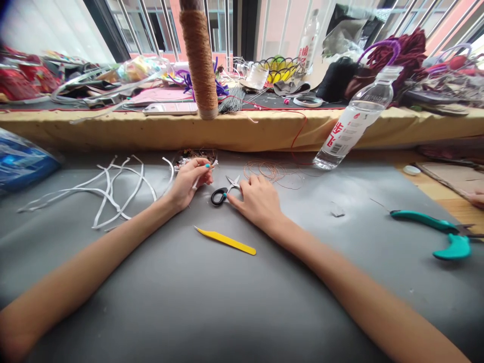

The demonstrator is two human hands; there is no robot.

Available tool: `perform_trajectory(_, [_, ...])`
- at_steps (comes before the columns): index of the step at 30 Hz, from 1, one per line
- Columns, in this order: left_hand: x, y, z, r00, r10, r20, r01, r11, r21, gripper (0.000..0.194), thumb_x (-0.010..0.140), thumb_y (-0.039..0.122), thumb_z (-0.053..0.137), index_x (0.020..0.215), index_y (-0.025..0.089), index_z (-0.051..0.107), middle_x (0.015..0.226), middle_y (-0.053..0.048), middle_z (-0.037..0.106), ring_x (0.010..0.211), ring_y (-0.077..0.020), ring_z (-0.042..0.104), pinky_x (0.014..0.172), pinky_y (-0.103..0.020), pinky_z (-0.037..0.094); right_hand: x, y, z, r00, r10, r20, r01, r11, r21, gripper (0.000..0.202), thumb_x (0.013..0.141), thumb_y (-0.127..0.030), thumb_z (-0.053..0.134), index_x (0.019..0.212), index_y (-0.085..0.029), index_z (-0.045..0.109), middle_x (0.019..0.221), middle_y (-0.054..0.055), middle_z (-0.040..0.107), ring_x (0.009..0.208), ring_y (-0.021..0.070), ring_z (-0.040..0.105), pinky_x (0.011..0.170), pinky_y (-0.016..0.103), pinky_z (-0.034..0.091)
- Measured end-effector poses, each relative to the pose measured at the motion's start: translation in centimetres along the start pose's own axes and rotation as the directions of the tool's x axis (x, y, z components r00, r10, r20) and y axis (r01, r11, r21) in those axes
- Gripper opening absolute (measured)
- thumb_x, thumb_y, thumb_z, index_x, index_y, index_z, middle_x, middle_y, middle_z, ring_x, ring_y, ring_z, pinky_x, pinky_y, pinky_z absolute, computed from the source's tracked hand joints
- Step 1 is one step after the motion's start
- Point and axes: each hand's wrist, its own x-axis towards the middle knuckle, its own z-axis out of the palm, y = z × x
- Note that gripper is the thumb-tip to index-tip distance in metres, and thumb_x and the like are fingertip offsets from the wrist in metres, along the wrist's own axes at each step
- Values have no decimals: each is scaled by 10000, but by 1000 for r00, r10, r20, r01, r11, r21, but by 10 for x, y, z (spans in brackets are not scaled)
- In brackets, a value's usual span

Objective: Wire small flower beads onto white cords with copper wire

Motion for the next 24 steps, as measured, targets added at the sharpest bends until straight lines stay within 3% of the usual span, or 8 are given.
perform_trajectory(2, [1, -2, 0, 1000, 19, 12, -20, 999, 31, 180, 698, 200, 567, 861, 166, 499, 693, 33, 527, 570, -58, 511, 539, -185, 387, -2, -5, 3, 1000, 9, -9, -10, 1000, -13, 372, 795, -499, 405, 750, -158, 549, 830, 116, 548, 831, 240, 474, 699, 334, 361])
perform_trajectory(7, [0, -4, 1, 996, 71, 60, -81, 981, 177, 201, 713, 255, 584, 892, 165, 565, 816, -7, 588, 699, -81, 528, 591, -188, 395, -2, -17, 7, 997, 48, 54, -55, 988, 145, 406, 735, -573, 440, 718, -173, 510, 889, 102, 539, 883, 245, 481, 775, 362, 377])
perform_trajectory(12, [-3, -5, 1, 984, 144, 101, -165, 954, 249, 167, 687, 214, 602, 848, 169, 600, 913, -16, 614, 837, -111, 535, 752, -222, 406, 2, -24, 11, 998, 56, -22, -49, 969, 243, 237, 731, -369, 491, 847, -163, 500, 900, 90, 546, 882, 223, 487, 792, 346, 367])
perform_trajectory(18, [-2, -7, 0, 977, 183, 105, -204, 946, 252, 193, 679, 172, 593, 872, 173, 604, 917, -20, 618, 869, -122, 540, 790, -239, 403, 7, -2, 4, 981, 5, 194, -94, 888, 450, 342, 766, -308, 463, 1061, -135, 475, 826, 59, 573, 739, 167, 523, 644, 269, 393])
perform_trajectory(21, [-1, -7, 0, 982, 161, 97, -183, 940, 288, 213, 680, 178, 595, 891, 172, 620, 922, -29, 633, 855, -129, 552, 800, -258, 405, 5, 6, -3, 981, -75, 178, 3, 928, 374, 445, 757, -287, 487, 1169, -120, 452, 826, 71, 577, 739, 177, 524, 651, 270, 384])
perform_trajectory(24, [-1, -8, 0, 983, 159, 86, -178, 941, 288, 181, 695, 234, 604, 861, 168, 634, 906, -32, 643, 869, -140, 559, 823, -274, 403, 1, 8, -14, 949, -80, 304, -15, 954, 298, 571, 721, -304, 524, 1251, -122, 414, 733, 50, 590, 642, 178, 528, 568, 257, 367])
